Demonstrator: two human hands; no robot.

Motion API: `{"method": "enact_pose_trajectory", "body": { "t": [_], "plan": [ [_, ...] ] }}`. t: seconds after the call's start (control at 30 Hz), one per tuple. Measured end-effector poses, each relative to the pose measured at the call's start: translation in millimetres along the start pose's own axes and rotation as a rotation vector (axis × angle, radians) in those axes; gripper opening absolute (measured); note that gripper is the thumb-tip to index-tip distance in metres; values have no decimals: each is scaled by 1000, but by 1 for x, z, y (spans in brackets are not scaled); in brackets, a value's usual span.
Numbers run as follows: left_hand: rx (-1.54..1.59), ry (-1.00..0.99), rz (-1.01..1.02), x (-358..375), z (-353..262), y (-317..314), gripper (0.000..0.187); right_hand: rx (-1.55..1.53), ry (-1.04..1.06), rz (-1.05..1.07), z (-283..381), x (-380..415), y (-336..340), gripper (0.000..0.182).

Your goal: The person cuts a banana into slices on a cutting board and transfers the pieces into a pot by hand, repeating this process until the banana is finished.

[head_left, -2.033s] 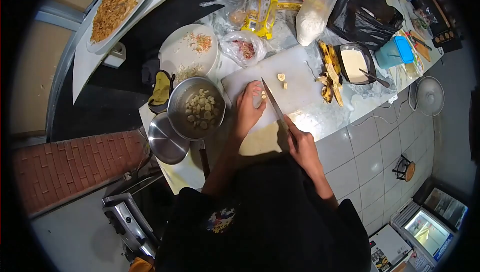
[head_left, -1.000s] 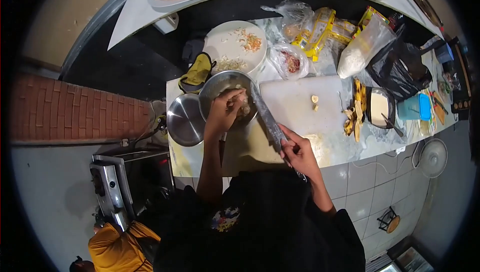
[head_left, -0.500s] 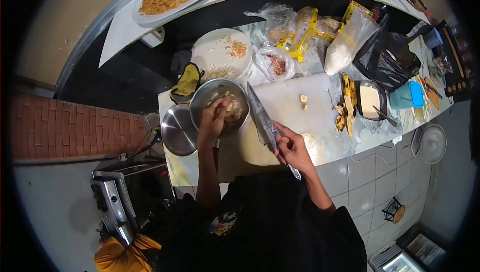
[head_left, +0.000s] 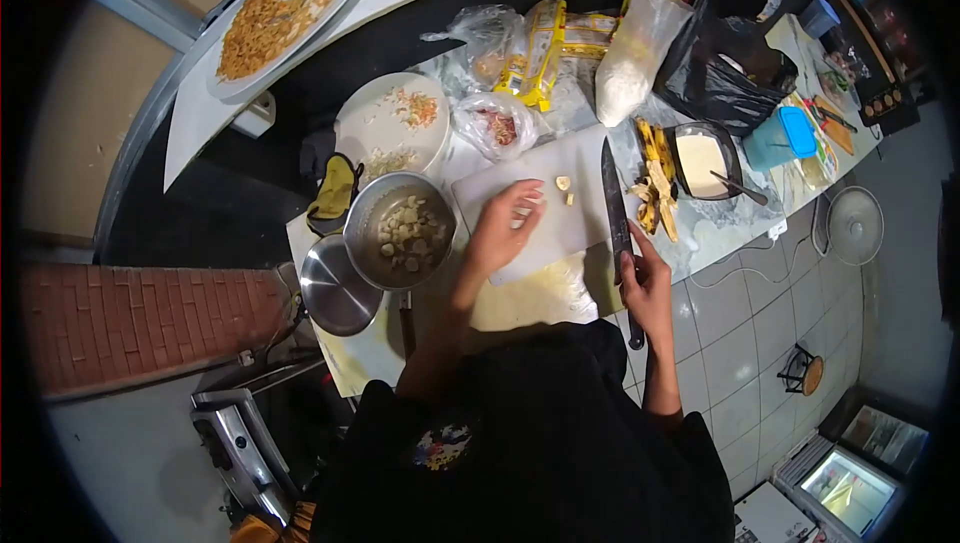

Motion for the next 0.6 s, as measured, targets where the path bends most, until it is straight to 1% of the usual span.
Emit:
{"method": "enact_pose_trajectory", "body": {
  "t": [0.03, 0.1, 0.13, 0.2, 0.27, 0.33, 0.4, 0.43, 0.47, 0.53, 0.6],
  "plan": [
    [4, -6, 10, -6, 6, -15, 35, 34, 6, -21, -6, 2, 2, 46],
    [-143, -33, 22, -14, 17, -37, 43, 13, -7, -14, -11, 8, -1, 46],
    [-139, -39, 32, -17, 26, -43, 43, 4, -26, -7, -14, 11, -2, 46],
    [-475, -201, -37, -24, 25, -45, 49, -5, -41, -23, -20, 16, -3, 46],
    [-478, -180, -28, -30, 29, -45, 49, -56, -65, 7, -28, 18, -6, 46],
    [-482, -158, -23, -36, 36, -41, 49, -59, -81, -14, -31, 19, -8, 46],
    [-425, -189, 87, -44, 42, -42, 48, -35, -95, -10, -32, 19, -10, 45],
    [-390, -166, 139, -47, 45, -43, 41, -35, -95, -10, -33, 18, -11, 45],
    [-392, -165, 137, -48, 46, -41, 41, -14, -73, -8, -32, 17, -12, 46],
    [-433, -194, 141, -47, 42, -39, 33, 8, -52, -1, -30, 18, -16, 46],
    [-454, -184, 133, -44, 40, -35, 31, 23, -34, -30, -24, 19, -17, 45]
  ]
}}
Point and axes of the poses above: each hand's wrist, its own x-axis away from the middle knuckle, its own y-axis out of the back of the hand, z = x × y, the point moved 6 cm from there along -x, towards the middle knuckle, and after that the axes turned 12 degrees about -y, right-handed, at the moved point
